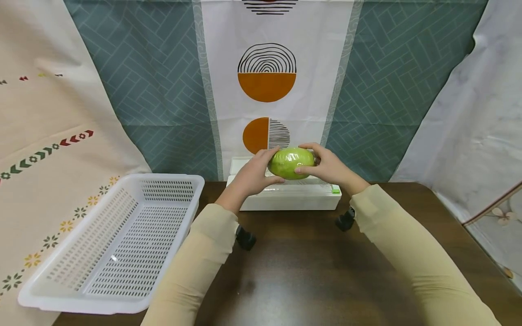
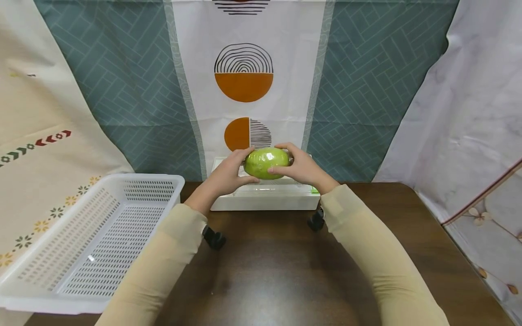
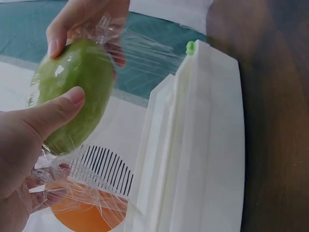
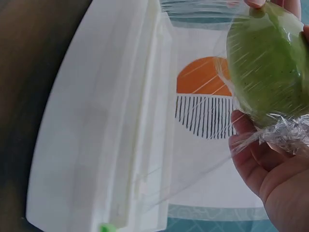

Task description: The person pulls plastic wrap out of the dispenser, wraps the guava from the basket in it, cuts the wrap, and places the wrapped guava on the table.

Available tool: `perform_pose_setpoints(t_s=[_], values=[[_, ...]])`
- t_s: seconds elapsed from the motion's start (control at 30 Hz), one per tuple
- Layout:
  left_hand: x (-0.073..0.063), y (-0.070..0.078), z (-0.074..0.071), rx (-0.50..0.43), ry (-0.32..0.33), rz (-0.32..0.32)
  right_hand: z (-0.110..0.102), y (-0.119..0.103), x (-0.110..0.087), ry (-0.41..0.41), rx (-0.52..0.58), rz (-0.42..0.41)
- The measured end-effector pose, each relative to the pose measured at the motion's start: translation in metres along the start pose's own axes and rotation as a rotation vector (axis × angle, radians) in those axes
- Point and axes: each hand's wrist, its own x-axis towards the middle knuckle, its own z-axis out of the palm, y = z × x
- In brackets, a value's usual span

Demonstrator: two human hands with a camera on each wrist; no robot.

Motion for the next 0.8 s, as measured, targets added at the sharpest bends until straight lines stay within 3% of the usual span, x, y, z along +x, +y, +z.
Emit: perform_pose_setpoints(t_s=[0.27, 0.8], values=[[0.014, -0.001, -0.008, 0.099, 0.067, 0.004, -0.006, -0.007, 0.017, 0.065, -0.004, -0.023], [0.025, -0.002, -0.017, 0.148, 0.151, 0.02, -0.015, -0.02, 0.03, 0.105, -0.022, -0.038]])
